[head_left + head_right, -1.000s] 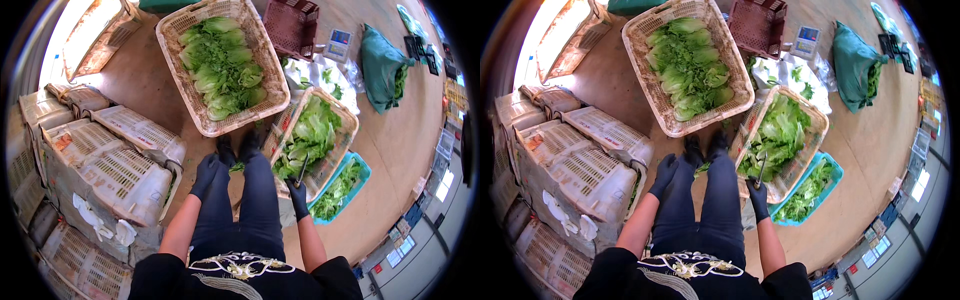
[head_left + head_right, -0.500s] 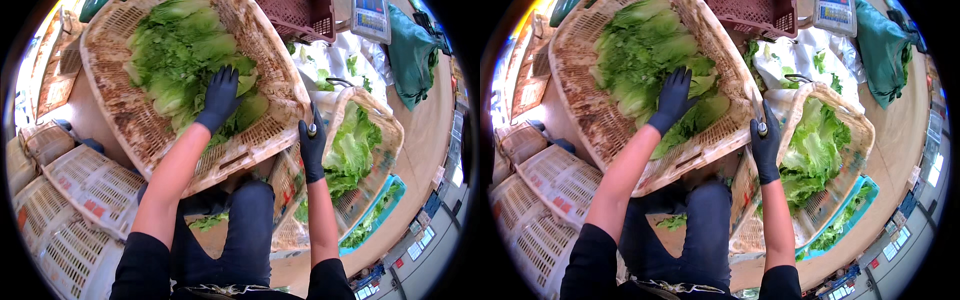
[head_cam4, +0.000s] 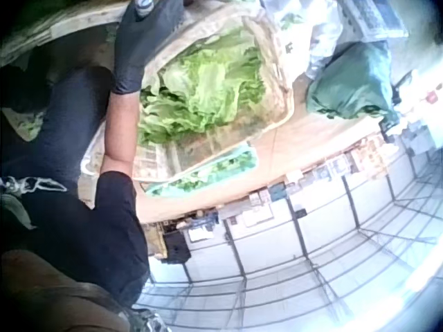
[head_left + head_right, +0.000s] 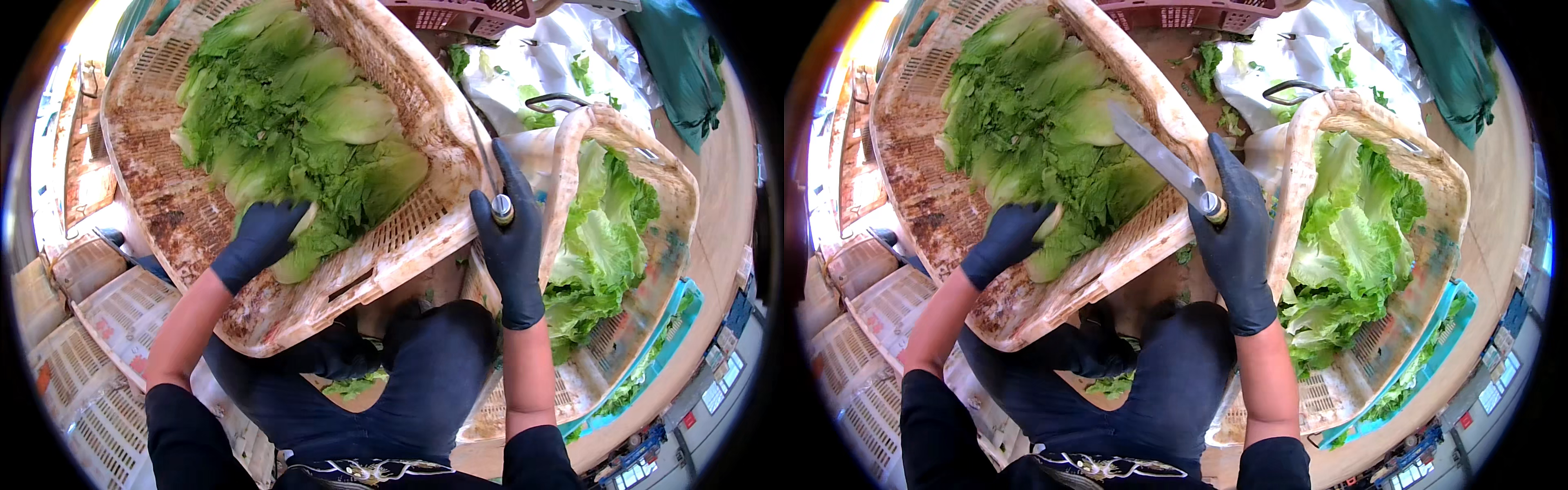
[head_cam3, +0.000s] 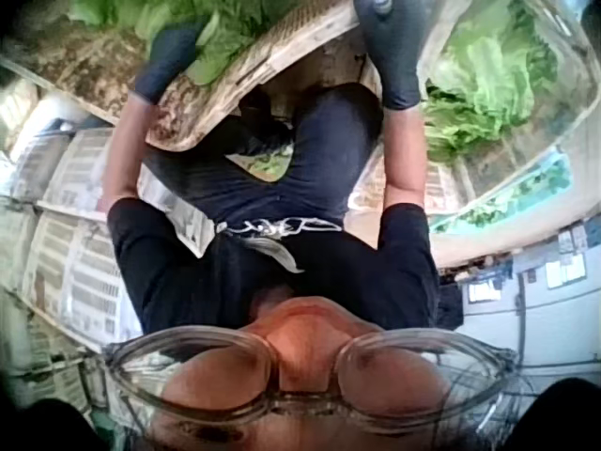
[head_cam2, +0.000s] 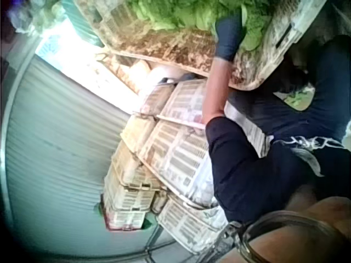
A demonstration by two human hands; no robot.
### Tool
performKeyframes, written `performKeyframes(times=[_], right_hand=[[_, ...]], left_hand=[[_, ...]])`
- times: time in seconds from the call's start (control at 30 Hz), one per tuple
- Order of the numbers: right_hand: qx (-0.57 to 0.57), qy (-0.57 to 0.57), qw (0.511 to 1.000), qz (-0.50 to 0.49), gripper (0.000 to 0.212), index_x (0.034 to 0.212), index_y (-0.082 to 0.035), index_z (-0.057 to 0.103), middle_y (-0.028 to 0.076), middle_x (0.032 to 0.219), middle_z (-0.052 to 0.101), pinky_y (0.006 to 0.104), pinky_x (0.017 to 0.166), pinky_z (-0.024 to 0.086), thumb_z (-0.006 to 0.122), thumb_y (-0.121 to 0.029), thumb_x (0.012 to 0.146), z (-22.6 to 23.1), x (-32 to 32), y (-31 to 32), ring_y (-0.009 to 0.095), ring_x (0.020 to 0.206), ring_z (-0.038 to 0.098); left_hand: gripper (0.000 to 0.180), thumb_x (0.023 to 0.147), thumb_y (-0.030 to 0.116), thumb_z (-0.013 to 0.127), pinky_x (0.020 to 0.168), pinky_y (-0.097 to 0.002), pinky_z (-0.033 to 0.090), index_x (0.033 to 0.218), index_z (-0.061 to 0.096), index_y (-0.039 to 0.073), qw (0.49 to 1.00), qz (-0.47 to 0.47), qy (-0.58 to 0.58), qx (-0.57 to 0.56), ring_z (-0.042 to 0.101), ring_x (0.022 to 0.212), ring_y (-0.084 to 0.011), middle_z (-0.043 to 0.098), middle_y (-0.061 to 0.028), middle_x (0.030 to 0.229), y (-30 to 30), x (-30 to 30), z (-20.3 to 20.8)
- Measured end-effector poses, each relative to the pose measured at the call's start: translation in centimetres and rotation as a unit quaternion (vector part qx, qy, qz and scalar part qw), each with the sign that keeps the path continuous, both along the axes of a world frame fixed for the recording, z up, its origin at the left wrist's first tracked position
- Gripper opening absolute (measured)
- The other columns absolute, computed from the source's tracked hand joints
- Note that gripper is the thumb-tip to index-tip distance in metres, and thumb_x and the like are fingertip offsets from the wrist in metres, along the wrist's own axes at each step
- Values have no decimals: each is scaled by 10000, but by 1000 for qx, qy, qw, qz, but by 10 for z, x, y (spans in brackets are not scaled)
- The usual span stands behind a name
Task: The person selects heads of lettuce from a bin, trims the stem ends and removes outer leaves with a knife, and places the cleaned lettuce into a different bin.
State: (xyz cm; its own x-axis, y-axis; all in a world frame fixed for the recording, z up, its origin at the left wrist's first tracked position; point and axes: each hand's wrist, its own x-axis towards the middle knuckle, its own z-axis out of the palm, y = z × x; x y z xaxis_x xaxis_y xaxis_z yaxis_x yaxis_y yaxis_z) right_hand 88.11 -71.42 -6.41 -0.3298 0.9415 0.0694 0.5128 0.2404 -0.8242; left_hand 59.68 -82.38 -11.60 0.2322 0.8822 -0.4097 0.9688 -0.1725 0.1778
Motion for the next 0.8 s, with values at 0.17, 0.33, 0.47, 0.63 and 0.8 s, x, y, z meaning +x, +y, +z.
performKeyframes(times=[0.17, 0.33, 0.47, 0.63, 0.8], right_hand=[[5, -27, 999, 18, 550, 1211, -25, 431, 156, 1202, 470, 362, 928, 346, 582, -9, 682, 3, -1, 0, 304, 1090, 457], [20, -33, 999, 24, 558, 1211, -26, 430, 157, 1204, 468, 362, 927, 345, 587, -11, 675, -6, -15, 5, 308, 1093, 454], [17, -42, 999, 18, 573, 1211, -21, 429, 160, 1198, 473, 362, 928, 346, 586, 4, 660, -7, -5, 5, 306, 1087, 464], [18, -28, 999, 13, 576, 1212, -22, 429, 159, 1198, 473, 361, 930, 343, 579, 13, 657, -4, -1, 7, 309, 1093, 458], [18, -4, 1000, 17, 580, 1210, -20, 428, 169, 1176, 483, 358, 926, 348, 586, 6, 652, -4, 0, 5, 309, 1084, 462]], left_hand=[[193, 663, 176, 572, 704, -406, 428, 821, 590, 66, 988, -30, -97, 116, 539, 754, -294, 577, -123, 857, 66, 66, -13], [312, 679, 385, 555, 659, -392, 402, 699, 628, 83, 975, 92, -83, 183, 527, 734, -265, 578, -90, 702, 118, 98, -186], [367, 652, 450, 572, 657, -370, 372, 700, 633, 92, 981, 120, -105, 108, 499, 801, -249, 576, -70, 737, 119, 119, -212], [500, 568, 507, 641, 745, -380, 382, 785, 647, 57, 981, 106, -31, 162, 460, 884, -289, 488, -139, 956, 121, 126, -177], [517, 563, 506, 644, 737, -385, 396, 797, 644, 45, 990, 124, -1, 60, 458, 886, -302, 480, -152, 951, 121, 125, -150]])
